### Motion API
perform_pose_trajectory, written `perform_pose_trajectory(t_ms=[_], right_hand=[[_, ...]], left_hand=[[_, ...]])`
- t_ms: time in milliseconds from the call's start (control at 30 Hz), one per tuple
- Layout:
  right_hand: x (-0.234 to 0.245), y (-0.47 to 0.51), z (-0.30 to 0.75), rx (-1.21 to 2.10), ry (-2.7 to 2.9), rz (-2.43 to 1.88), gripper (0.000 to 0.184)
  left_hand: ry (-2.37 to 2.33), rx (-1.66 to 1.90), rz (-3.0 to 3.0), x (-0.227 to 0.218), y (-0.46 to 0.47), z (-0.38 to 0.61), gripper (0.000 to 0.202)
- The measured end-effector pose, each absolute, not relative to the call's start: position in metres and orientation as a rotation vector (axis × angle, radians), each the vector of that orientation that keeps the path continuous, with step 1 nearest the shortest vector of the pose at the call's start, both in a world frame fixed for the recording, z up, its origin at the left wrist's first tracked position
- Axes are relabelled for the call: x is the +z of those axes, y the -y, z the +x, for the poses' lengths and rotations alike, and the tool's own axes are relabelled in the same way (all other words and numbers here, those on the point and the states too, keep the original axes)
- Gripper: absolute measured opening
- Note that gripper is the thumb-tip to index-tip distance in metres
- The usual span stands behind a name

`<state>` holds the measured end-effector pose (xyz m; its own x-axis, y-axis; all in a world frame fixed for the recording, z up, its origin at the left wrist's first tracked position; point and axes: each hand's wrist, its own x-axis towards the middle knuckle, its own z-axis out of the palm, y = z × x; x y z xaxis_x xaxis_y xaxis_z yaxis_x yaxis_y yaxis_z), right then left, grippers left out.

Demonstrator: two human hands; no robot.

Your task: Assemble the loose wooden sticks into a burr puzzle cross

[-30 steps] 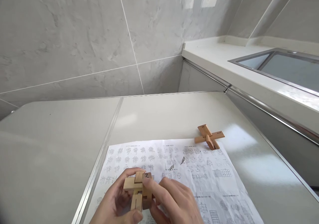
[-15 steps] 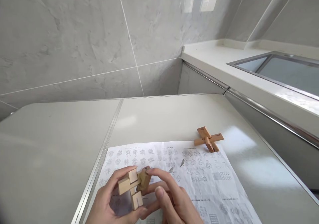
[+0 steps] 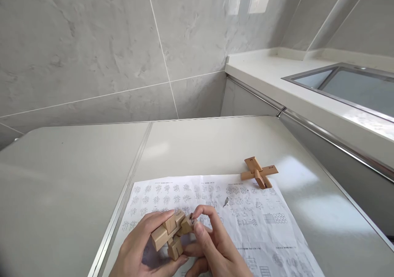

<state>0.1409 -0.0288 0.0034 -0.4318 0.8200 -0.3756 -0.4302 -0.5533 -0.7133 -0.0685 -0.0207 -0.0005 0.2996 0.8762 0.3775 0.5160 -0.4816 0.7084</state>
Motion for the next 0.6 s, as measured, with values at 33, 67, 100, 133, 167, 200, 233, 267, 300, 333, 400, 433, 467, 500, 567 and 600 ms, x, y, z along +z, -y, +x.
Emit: perform_pose_trajectory(t_ms=[33,67,100,133,167,200,233,267,300,333,400,433,467,500,567,600], right_hand=[[0.003,0.029,0.141,2.056,0.679,-0.901,0.054],[0.003,0.028,0.142,2.073,0.672,-0.88,0.052],[0.003,0.028,0.142,2.089,0.66,-0.863,0.051],[0.004,0.028,0.143,2.101,0.647,-0.852,0.05],[0.005,0.028,0.145,2.11,0.633,-0.844,0.05],[0.006,0.027,0.146,2.117,0.62,-0.837,0.051],[0.006,0.027,0.147,2.124,0.61,-0.829,0.055],[0.007,0.027,0.148,2.131,0.605,-0.822,0.062],[0.007,0.027,0.149,2.139,0.602,-0.821,0.07],[0.007,0.028,0.15,2.145,0.6,-0.825,0.077],[0.006,0.029,0.15,2.148,0.592,-0.843,0.081],[0.006,0.029,0.15,2.147,0.585,-0.85,0.08],[0.005,0.03,0.15,2.146,0.577,-0.854,0.078],[0.005,0.031,0.15,2.148,0.572,-0.859,0.076],[0.004,0.032,0.149,2.146,0.574,-0.872,0.072],[0.004,0.032,0.148,2.137,0.582,-0.876,0.07]], left_hand=[[-1.229,1.057,2.131,0.0,0.02,-0.068,0.058],[-1.222,1.063,2.139,0.001,0.02,-0.068,0.058],[-1.221,1.066,2.136,0.002,0.019,-0.068,0.057],[-1.224,1.064,2.125,0.003,0.019,-0.068,0.057],[-1.226,1.063,2.111,0.004,0.019,-0.068,0.058],[-1.221,1.068,2.101,0.005,0.018,-0.068,0.058],[-1.215,1.072,2.095,0.006,0.018,-0.068,0.059],[-1.206,1.076,2.094,0.007,0.018,-0.068,0.06],[-1.201,1.082,2.095,0.008,0.018,-0.068,0.061],[-1.197,1.086,2.094,0.008,0.018,-0.067,0.062],[-1.191,1.082,2.087,0.009,0.018,-0.067,0.064],[-1.188,1.079,2.083,0.009,0.018,-0.067,0.065],[-1.183,1.075,2.082,0.009,0.017,-0.067,0.065],[-1.176,1.073,2.084,0.009,0.017,-0.067,0.066],[-1.163,1.07,2.093,0.009,0.017,-0.068,0.068],[-1.159,1.069,2.095,0.01,0.017,-0.068,0.069]])
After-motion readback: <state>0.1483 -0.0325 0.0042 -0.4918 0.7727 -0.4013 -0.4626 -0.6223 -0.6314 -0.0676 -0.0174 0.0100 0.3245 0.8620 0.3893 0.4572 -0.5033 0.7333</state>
